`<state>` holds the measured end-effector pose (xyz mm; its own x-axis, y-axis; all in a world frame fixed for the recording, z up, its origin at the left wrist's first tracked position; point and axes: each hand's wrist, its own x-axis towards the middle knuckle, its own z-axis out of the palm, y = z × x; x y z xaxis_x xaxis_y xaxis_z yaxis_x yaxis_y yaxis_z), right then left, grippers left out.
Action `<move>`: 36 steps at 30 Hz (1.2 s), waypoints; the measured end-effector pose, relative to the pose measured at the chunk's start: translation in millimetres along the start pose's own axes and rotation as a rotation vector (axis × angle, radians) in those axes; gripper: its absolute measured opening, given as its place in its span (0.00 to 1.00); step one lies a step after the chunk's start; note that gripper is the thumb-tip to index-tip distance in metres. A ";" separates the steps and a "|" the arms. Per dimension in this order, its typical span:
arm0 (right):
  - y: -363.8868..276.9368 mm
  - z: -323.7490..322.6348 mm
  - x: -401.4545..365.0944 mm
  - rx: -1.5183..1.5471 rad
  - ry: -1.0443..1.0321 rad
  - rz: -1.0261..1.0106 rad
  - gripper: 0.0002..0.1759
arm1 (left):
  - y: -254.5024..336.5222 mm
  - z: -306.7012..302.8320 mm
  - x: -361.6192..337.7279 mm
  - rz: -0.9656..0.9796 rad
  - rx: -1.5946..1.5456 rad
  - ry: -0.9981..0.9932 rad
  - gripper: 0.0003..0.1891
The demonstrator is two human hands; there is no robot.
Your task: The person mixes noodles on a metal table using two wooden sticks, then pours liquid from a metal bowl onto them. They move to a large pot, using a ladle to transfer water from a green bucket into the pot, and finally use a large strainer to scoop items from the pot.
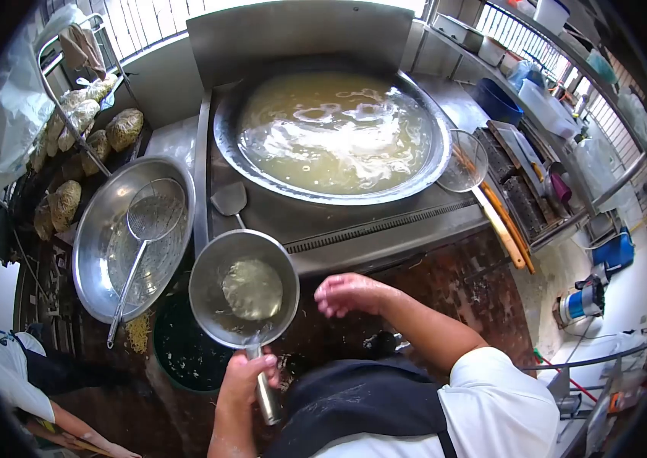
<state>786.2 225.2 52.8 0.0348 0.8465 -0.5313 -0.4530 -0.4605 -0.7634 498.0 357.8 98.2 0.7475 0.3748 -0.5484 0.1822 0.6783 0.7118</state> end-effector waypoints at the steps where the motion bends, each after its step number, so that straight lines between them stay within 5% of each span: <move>1: 2.1 -7.2 -16.4 -0.094 -0.119 0.026 0.13 | -2.9 29.0 12.1 0.035 0.025 0.028 0.11; 4: 12.6 -21.0 -68.2 -0.216 -0.364 0.006 0.18 | -26.2 118.6 53.9 0.192 0.081 0.005 0.15; 6: 28.3 -32.7 -97.5 -0.050 -0.363 -0.131 0.23 | -48.9 179.6 84.2 0.240 0.027 -0.021 0.19; 8: 36.1 -62.7 -128.2 0.371 -0.212 -0.044 0.26 | -64.7 244.2 106.1 0.246 -0.018 -0.090 0.22; 10: 18.0 -110.1 -178.4 0.536 -0.141 -0.063 0.19 | -77.8 313.5 125.8 0.265 0.058 -0.069 0.22; 16: -15.2 -242.7 -312.1 0.188 0.149 -0.267 0.18 | -113.8 477.3 189.2 -0.040 0.167 -0.478 0.24; 18: -19.7 -284.3 -348.7 0.251 0.247 -0.286 0.19 | -158.0 506.2 230.1 0.152 0.130 -0.624 0.29; 19: -17.5 -307.4 -364.3 0.269 0.299 -0.280 0.22 | -170.5 514.8 250.0 -0.061 -0.034 -0.865 0.32; 22: -24.8 -350.8 -410.3 0.315 0.586 -0.319 0.28 | -220.1 557.9 271.1 -0.274 0.303 -0.185 0.28; 23: -26.8 -365.3 -423.0 0.326 0.600 -0.354 0.28 | -270.2 560.6 306.6 -0.112 0.546 -0.278 0.39; 24: -29.9 -373.7 -435.0 0.334 0.666 -0.380 0.27 | -294.8 577.0 307.6 0.101 0.679 -0.126 0.54; 26: -28.6 -396.6 -454.3 0.347 0.717 -0.446 0.26 | -307.0 604.1 321.1 0.093 0.893 -0.063 0.63; 28: -26.0 -417.8 -471.3 0.358 0.705 -0.492 0.24 | -282.2 626.5 315.3 -0.149 0.629 -0.095 0.53; 30: -26.0 -438.9 -485.7 0.353 0.749 -0.498 0.24 | -301.4 642.8 337.7 0.005 0.663 -0.068 0.35; 31: -23.2 -447.8 -492.4 0.355 0.784 -0.508 0.24 | -304.8 650.7 342.2 -0.144 0.597 -0.033 0.25; 36: -20.7 -495.0 -498.7 0.319 0.830 -0.490 0.23 | -284.6 652.3 311.8 0.052 0.381 0.035 0.21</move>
<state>1219.1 -319.7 151.7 0.8336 0.4140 -0.3657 -0.4347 0.0833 -0.8967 1096.0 -130.7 10.8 0.7413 0.4283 -0.5167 0.3735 0.3764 0.8478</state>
